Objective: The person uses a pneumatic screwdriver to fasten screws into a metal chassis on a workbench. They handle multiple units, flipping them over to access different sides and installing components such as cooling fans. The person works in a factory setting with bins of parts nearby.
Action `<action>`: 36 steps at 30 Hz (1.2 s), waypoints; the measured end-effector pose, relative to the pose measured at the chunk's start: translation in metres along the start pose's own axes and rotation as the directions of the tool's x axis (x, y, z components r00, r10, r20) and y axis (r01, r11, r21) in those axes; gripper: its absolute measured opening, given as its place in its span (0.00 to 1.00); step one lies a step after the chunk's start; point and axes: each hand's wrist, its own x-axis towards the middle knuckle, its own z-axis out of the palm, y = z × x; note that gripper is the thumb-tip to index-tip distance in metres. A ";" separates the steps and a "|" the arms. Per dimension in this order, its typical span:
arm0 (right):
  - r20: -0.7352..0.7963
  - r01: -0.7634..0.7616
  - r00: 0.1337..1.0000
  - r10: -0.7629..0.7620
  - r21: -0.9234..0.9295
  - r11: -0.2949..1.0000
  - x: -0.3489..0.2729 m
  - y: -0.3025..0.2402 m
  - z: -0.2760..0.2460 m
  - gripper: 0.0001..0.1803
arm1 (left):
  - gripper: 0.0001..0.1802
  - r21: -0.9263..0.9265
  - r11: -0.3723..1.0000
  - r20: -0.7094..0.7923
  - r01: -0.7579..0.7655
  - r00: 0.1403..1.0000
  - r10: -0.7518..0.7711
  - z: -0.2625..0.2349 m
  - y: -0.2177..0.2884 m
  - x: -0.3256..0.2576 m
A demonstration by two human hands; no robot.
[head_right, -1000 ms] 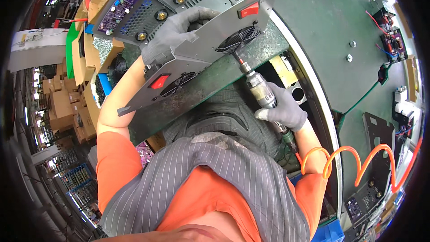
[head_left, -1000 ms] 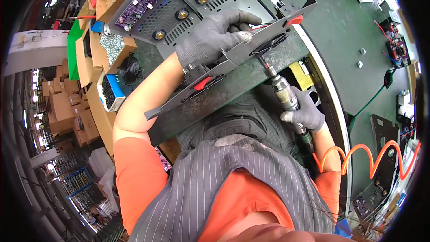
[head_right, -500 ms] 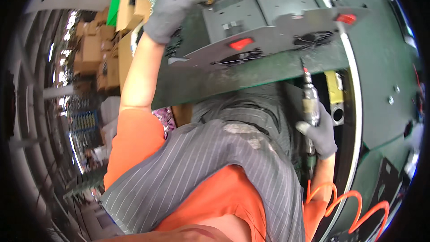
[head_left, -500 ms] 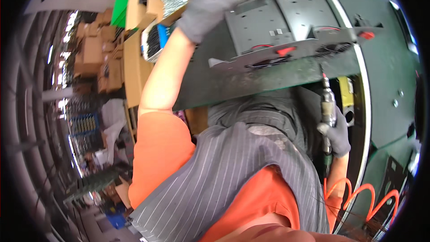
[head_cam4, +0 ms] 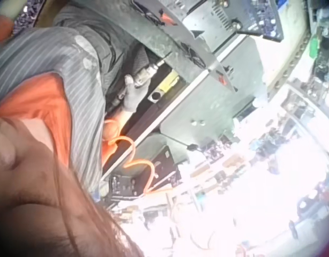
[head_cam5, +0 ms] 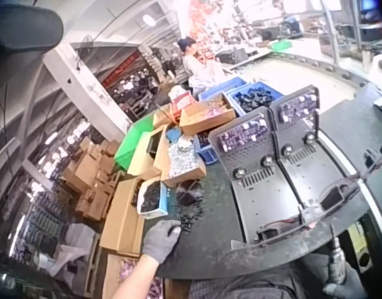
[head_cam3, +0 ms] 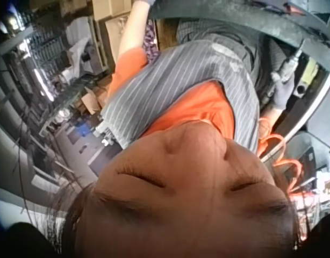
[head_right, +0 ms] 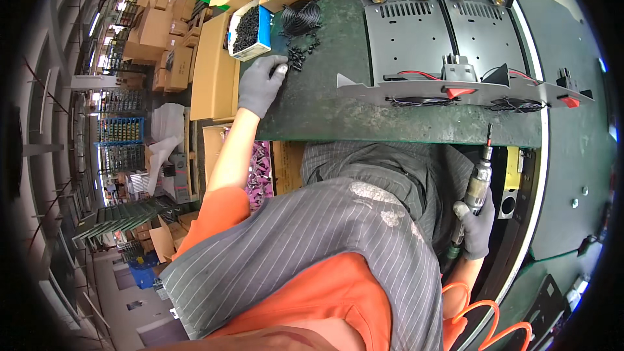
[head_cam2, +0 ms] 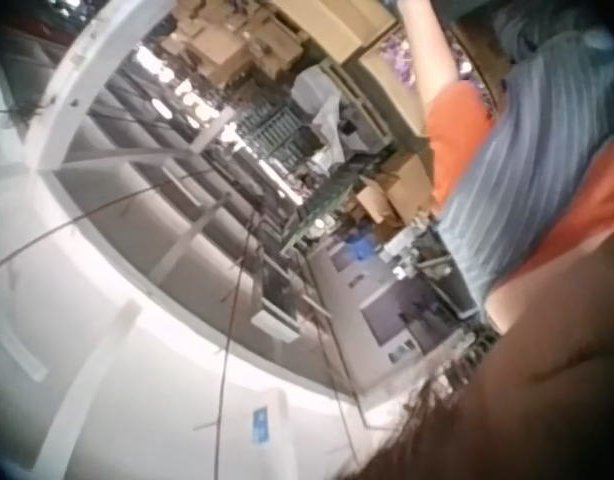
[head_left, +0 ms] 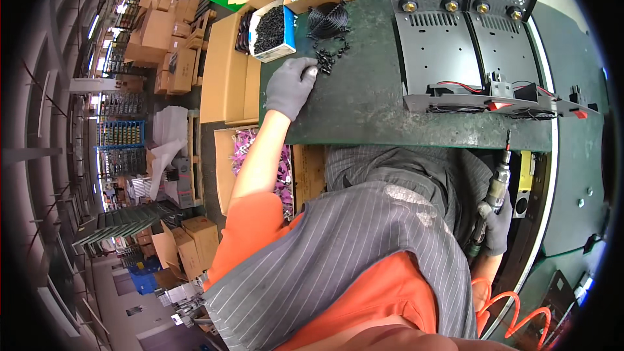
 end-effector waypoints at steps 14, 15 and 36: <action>-0.001 -0.034 0.999 0.035 0.063 0.997 -0.018 -0.005 0.023 0.44 | 0.06 -0.275 0.950 -0.261 -0.148 0.963 0.074 0.016 0.017 -0.012; 0.057 -0.060 0.997 0.056 0.071 0.996 -0.020 -0.013 0.025 0.44 | 0.07 -0.627 0.779 -0.112 0.019 0.987 -0.115 0.017 0.022 -0.017; 0.385 -0.064 0.920 0.080 -0.055 0.996 -0.056 -0.056 0.026 0.44 | 0.13 -0.314 -0.365 0.584 0.877 0.481 0.654 0.055 0.205 -0.049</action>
